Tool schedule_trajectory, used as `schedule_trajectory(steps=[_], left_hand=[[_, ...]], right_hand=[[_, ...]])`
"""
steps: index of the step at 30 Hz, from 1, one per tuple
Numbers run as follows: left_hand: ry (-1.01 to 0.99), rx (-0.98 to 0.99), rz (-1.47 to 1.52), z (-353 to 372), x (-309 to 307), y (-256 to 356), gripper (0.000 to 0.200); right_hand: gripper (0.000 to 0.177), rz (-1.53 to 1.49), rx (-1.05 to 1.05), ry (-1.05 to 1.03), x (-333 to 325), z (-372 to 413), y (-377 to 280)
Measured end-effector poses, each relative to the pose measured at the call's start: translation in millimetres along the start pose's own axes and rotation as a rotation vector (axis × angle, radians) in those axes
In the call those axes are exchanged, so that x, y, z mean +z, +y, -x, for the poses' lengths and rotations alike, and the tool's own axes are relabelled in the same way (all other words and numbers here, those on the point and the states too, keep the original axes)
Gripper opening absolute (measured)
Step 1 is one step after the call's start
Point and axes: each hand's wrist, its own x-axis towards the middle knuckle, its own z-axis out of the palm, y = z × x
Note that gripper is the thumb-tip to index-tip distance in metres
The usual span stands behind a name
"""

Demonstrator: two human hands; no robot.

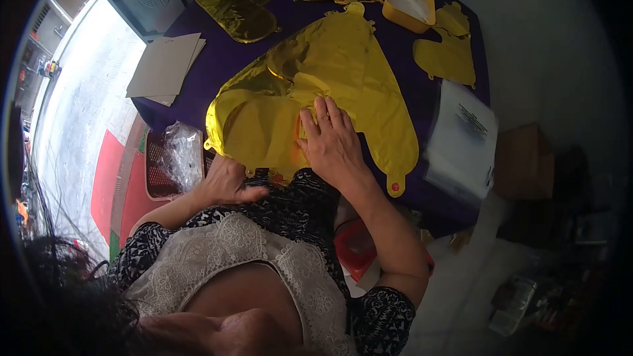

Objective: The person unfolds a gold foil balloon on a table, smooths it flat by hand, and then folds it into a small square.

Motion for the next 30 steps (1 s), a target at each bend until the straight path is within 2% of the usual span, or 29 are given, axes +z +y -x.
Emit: schedule_trajectory(steps=[1, 4, 5, 8, 11, 14, 17, 20, 23, 24, 26, 29, 30], left_hand=[[0.007, -0.071, 0.132, -6, -2, 11, 0.069], [0.110, -0.127, 0.186, -10, 6, 19, 0.060], [0.218, -0.097, 0.194, -12, 12, 19, 0.055], [0.118, -0.244, 0.340, -14, 8, 33, 0.058], [0.081, -0.463, 0.487, -18, 12, 35, 0.048], [0.142, -0.566, 0.534, -22, 14, 44, 0.039], [0.391, -0.293, 0.433, -24, 27, 32, 0.034], [0.486, -0.299, 0.507, -28, 33, 35, 0.031], [0.328, -0.409, 0.486, -25, 27, 36, 0.032], [0.292, -0.400, 0.526, -23, 23, 15, 0.032], [0.269, -0.369, 0.516, -25, 22, 10, 0.033], [0.458, -0.286, 0.480, -37, 21, 13, 0.024], [0.451, -0.290, 0.514, -36, 21, 11, 0.025]], right_hand=[[0.057, -0.001, 0.002, -0.007, -1, 0, 0], [0.058, 0.007, 0.011, -0.029, -2, -3, 0], [0.058, 0.013, 0.007, -0.031, -1, -3, 0], [0.058, 0.021, -0.003, -0.043, -3, -3, 1], [0.059, 0.041, -0.009, -0.037, 0, -5, 2], [0.058, 0.042, -0.022, -0.007, 0, -5, 2], [0.058, 0.033, -0.015, 0.014, 3, -6, 0], [0.056, 0.007, 0.007, -0.002, 1, -5, -2], [0.055, -0.026, 0.025, -0.019, 0, -5, -2], [0.055, -0.030, 0.056, -0.064, 8, -19, -8], [0.055, -0.060, 0.072, -0.080, 5, -24, -7], [0.055, -0.073, 0.068, -0.067, 8, -28, -5], [0.056, -0.071, 0.064, -0.057, 9, -28, -5]])
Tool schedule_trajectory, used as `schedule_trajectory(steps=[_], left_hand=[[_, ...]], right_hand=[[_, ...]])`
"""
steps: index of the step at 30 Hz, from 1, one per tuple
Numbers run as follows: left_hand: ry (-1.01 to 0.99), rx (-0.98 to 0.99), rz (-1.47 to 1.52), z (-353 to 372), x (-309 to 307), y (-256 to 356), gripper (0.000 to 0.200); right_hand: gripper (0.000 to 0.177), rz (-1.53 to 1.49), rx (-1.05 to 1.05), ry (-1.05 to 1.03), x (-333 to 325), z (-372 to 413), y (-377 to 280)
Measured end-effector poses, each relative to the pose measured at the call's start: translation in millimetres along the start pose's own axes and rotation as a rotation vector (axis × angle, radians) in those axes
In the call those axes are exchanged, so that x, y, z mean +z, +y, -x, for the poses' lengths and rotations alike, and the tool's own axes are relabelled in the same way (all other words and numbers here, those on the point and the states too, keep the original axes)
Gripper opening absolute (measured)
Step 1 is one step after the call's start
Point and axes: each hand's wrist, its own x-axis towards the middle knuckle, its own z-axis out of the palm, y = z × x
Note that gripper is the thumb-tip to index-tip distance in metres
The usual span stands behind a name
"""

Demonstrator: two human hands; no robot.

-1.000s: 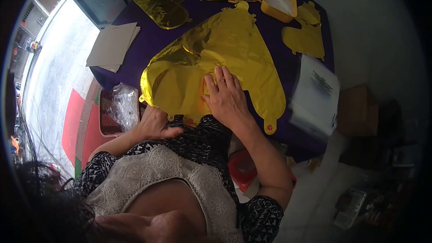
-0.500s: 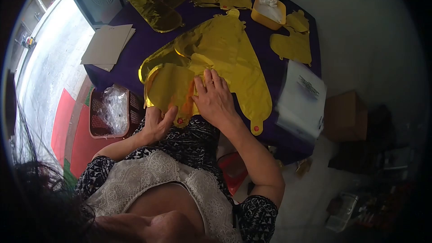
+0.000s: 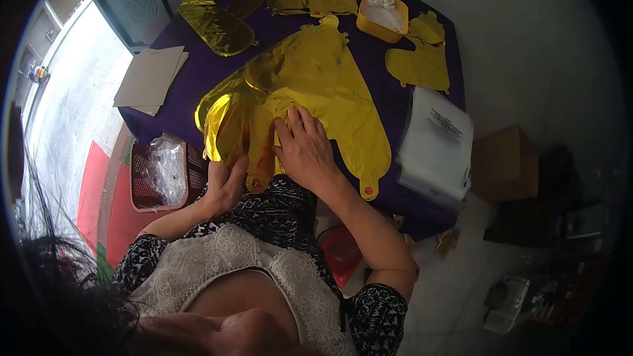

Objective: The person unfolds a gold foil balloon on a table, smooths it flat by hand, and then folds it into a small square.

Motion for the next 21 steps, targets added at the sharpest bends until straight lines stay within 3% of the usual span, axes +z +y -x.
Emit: schedule_trajectory(steps=[5, 8, 11, 14, 15, 17, 19, 21], left_hand=[[-0.125, -0.029, 0.041, 8, -13, -6, 0.034], [-0.137, -0.225, 0.137, 10, -11, -7, 0.037], [-0.089, 0.000, -0.037, 6, -9, -4, 0.040], [-0.036, 0.054, 0.014, -6, -4, 7, 0.036], [0.004, 0.232, -0.158, -11, -2, 4, 0.032], [-0.114, 0.213, -0.182, -16, -7, 13, 0.027], [-0.252, 0.030, -0.052, -18, -5, 13, 0.022], [-0.283, 0.234, -0.240, -18, 1, 5, 0.026]], right_hand=[[0.055, 0.001, 0.003, -0.016, 0, -2, 0], [0.057, -0.023, 0.006, -0.022, -2, -4, -2], [0.060, -0.013, -0.006, -0.003, -2, -3, -5], [0.062, -0.010, -0.017, 0.016, -1, -3, -6], [0.062, -0.012, -0.018, 0.021, 0, -3, -5], [0.062, -0.017, -0.008, 0.026, 0, -2, -6], [0.061, -0.023, 0.001, 0.037, 1, -1, -6], [0.060, -0.032, 0.008, 0.052, 4, -1, -6]])
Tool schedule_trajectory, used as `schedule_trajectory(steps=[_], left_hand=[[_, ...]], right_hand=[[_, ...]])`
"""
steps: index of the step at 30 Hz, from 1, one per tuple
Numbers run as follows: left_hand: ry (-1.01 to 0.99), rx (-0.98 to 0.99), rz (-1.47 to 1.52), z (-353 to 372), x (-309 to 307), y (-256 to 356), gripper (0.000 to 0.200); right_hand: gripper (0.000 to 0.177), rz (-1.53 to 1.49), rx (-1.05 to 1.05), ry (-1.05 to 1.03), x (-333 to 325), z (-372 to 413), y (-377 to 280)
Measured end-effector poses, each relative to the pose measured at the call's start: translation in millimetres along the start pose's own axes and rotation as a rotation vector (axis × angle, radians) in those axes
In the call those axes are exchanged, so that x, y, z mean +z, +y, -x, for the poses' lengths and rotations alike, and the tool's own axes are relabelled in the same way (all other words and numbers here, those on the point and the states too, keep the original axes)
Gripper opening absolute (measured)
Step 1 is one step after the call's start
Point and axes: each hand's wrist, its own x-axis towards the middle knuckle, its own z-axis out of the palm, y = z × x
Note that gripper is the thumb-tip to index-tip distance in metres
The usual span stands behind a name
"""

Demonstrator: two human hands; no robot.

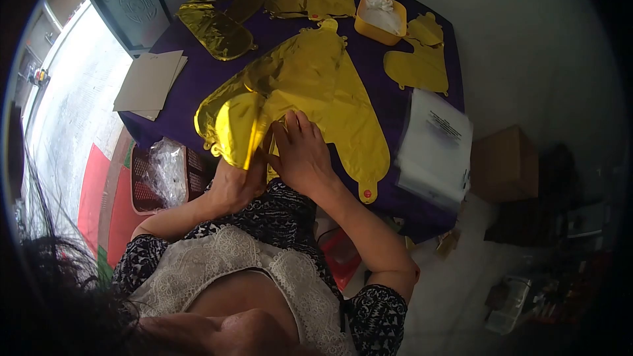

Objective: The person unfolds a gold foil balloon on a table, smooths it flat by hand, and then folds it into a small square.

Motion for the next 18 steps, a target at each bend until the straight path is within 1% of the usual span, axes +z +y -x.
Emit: schedule_trajectory(steps=[1, 2, 3, 4, 5, 6, 7, 8, 9, 10, 11, 12, 13, 15, 16, 18], left_hand=[[-0.013, 0.089, -0.108, -2, 1, -1, 0.028], [-0.045, 0.102, -0.104, -4, -1, 4, 0.041], [-0.072, 0.110, -0.154, -6, 0, 7, 0.047], [-0.097, 0.120, -0.205, -6, 1, 12, 0.054], [-0.124, 0.128, -0.253, -8, 2, 14, 0.060], [-0.212, 0.058, -0.176, -10, 1, 16, 0.075], [-0.235, 0.064, -0.215, -10, 3, 15, 0.075], [-0.259, 0.070, -0.254, -10, 5, 12, 0.076], [-0.285, 0.075, -0.293, -10, 7, 11, 0.077], [-0.326, 0.051, -0.288, -9, 4, 12, 0.077], [-0.317, 0.053, -0.285, -8, 1, 13, 0.078], [-0.309, 0.054, -0.281, -8, -1, 14, 0.078], [-0.300, 0.055, -0.276, -8, -2, 14, 0.079], [-0.158, 0.021, -0.125, -5, -5, 9, 0.079], [-0.088, 0.001, -0.050, -3, -7, 6, 0.080], [-0.029, -0.093, -0.035, 0, -15, 1, 0.080]], right_hand=[[0.059, -0.011, 0.026, 0.002, -3, -1, -2], [0.058, -0.023, 0.051, 0.004, -9, -2, -6], [0.057, -0.036, 0.076, 0.006, -14, -2, -10], [0.054, -0.254, 0.185, 0.046, -19, 2, -14], [0.054, -0.275, 0.159, 0.018, -16, 4, -11], [0.054, -0.295, 0.132, -0.011, -7, 7, -5], [0.053, -0.315, 0.106, -0.040, 5, 11, 3], [0.055, -0.239, 0.074, 0.012, 16, 9, 4], [0.054, -0.236, 0.103, -0.014, 18, 13, 8], [0.054, -0.233, 0.132, -0.039, 1, 7, 0], [0.053, -0.229, 0.159, -0.064, -9, 4, -4], [0.048, -0.248, 0.105, 0.036, -5, 4, -4], [0.048, -0.274, 0.102, 0.050, -7, 2, -5], [0.047, -0.329, 0.098, 0.078, -12, -1, -9], [0.050, -0.182, 0.039, 0.010, -12, -4, -6], [0.050, -0.135, 0.001, -0.033, -1, -3, 2]])
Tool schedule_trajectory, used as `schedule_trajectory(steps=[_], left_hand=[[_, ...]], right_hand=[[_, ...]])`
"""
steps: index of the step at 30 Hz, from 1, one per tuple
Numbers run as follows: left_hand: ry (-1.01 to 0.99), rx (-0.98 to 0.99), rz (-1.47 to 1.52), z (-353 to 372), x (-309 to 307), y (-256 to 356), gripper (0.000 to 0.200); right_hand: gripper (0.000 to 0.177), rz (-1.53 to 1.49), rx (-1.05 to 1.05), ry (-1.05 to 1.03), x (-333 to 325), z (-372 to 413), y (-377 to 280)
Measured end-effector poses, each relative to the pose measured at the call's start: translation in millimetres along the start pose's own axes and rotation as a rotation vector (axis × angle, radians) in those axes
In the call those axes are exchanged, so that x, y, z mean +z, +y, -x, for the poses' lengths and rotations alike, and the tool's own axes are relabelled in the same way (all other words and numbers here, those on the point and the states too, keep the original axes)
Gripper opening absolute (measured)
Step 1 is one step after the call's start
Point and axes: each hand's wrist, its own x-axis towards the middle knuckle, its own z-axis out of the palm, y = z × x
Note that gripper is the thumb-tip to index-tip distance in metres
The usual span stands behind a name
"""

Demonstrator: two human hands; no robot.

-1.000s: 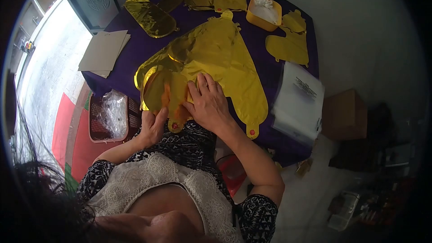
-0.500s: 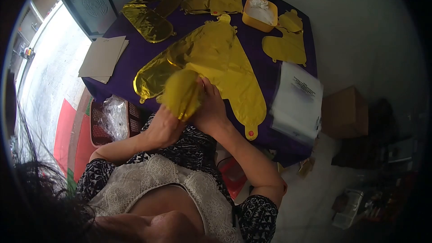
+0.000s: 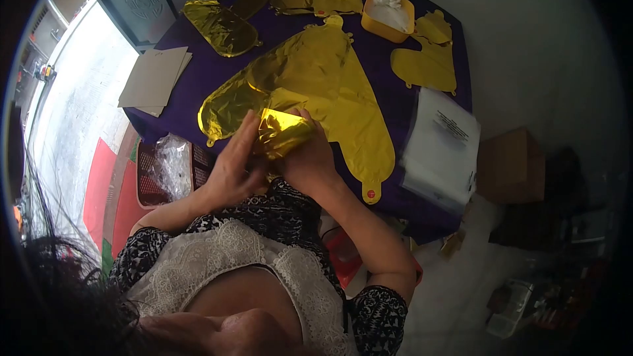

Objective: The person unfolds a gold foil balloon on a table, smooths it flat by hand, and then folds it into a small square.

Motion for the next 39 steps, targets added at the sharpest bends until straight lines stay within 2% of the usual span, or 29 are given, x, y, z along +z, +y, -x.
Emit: schedule_trajectory(steps=[1, 2, 5, 6, 9, 15, 18, 21, 23, 25, 27, 28, 31, 32, 35, 39], left_hand=[[0.030, -0.048, 0.008, 1, -2, -2, 0.080], [0.142, -0.078, 0.046, 3, 2, -4, 0.062], [0.030, -0.273, 0.308, 7, -10, -1, 0.040], [0.114, -0.362, 0.391, 12, -3, -3, 0.027], [0.134, -0.173, 0.288, 15, -8, -4, 0.028], [0.175, -0.339, 0.476, 22, -4, 9, 0.027], [-0.070, -0.389, 0.349, 19, -8, 8, 0.025], [-0.469, -0.212, -0.004, 7, -15, 12, 0.027], [-0.241, -0.018, 0.011, 3, -1, 14, 0.053], [-0.119, 0.187, -0.112, -5, 8, 17, 0.070], [-0.157, 0.138, -0.030, -5, 12, 19, 0.084], [-0.167, 0.140, -0.029, -5, 15, 19, 0.092], [-0.279, 0.111, -0.137, -7, 14, 30, 0.100], [-0.315, 0.076, -0.141, -9, 15, 32, 0.101], [-0.333, 0.091, -0.200, -4, 16, 29, 0.100], [-0.175, 0.097, -0.037, -2, 9, 13, 0.092]], right_hand=[[0.050, 0.058, -0.030, 0.032, 2, 4, 0], [0.050, 0.116, -0.058, 0.065, 4, 8, 0], [0.050, 0.140, -0.049, 0.062, 3, 7, -1], [0.056, 0.134, -0.037, 0.015, 1, 7, -1], [0.061, 0.134, -0.021, 0.013, -2, 7, -4], [0.068, 0.145, -0.038, 0.017, 0, 9, -3], [0.067, 0.131, -0.017, 0.025, 1, 9, -3], [0.069, 0.135, -0.016, 0.021, 3, 10, -4], [0.068, 0.143, -0.005, 0.030, 6, 10, -2], [0.067, 0.070, 0.048, -0.014, 3, 9, -2], [0.067, -0.081, 0.144, -0.109, -7, 5, -6], [0.065, -0.174, 0.189, -0.087, 1, 7, -1], [0.065, -0.226, 0.148, -0.048, 9, 16, 8], [0.065, -0.002, 0.026, 0.074, 18, 18, 12], [0.062, 0.118, -0.065, 0.085, 19, 18, 13], [0.058, 0.084, -0.070, 0.095, 9, 16, 8]])
